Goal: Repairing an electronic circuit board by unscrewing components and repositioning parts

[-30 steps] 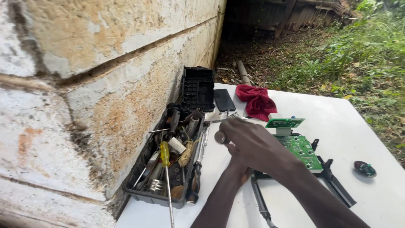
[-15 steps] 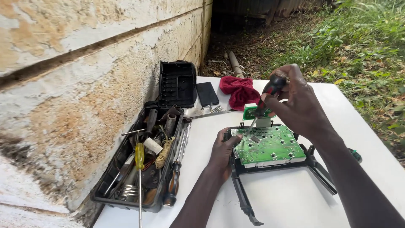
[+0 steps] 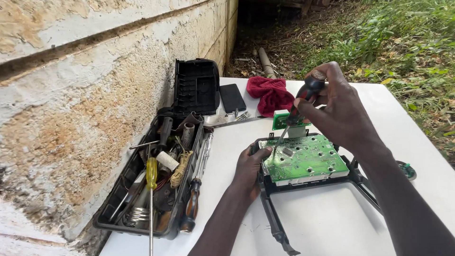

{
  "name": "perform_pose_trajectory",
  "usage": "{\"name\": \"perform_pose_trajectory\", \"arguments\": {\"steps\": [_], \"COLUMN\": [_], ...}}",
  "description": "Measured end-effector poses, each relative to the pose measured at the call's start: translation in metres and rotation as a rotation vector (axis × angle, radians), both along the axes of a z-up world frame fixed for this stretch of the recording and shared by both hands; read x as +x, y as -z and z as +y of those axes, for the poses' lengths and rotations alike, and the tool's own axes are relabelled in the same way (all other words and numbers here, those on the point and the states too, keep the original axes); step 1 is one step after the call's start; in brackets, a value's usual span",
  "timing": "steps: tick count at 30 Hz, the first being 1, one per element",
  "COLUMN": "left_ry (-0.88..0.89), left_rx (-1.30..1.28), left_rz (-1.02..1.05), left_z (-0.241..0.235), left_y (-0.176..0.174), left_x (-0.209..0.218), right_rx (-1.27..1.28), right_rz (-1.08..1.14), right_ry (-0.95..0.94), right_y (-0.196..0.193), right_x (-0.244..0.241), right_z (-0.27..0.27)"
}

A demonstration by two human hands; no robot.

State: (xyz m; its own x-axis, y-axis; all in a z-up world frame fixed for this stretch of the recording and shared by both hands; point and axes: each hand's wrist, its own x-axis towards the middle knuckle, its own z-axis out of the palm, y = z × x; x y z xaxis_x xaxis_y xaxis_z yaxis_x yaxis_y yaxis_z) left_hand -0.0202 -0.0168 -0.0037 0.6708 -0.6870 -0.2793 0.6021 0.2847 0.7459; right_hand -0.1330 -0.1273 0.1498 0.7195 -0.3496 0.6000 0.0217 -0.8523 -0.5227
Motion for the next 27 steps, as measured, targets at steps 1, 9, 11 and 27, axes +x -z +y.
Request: {"name": "perform_pose_trajectory", "arguments": {"steps": [1,9,11,27], "left_ry": [-0.001,0.006,0.013,0.010], "left_rx": [0.006,-0.024,-0.026,-0.077], "left_rz": [0.017,-0.024,-0.033,-0.050], "left_z": [0.001,-0.001,-0.001,-0.004], "left_y": [-0.001,0.005,0.006,0.016], "left_x": [-0.001,0.001,0.001,0.005], "right_rx": [-0.054,-0.703,-0.723,-0.289], "right_rz": [0.010,0.068,0.070,0.060], "right_ry": [0.035,0.686,0.750,0.090], "right_y": [-0.001,0.012,0.011,-0.007], "right_x": [-0.002,0.003,0.006,0.015], "right_z": [0.002,-0.003,-0.008,-0.022]}}
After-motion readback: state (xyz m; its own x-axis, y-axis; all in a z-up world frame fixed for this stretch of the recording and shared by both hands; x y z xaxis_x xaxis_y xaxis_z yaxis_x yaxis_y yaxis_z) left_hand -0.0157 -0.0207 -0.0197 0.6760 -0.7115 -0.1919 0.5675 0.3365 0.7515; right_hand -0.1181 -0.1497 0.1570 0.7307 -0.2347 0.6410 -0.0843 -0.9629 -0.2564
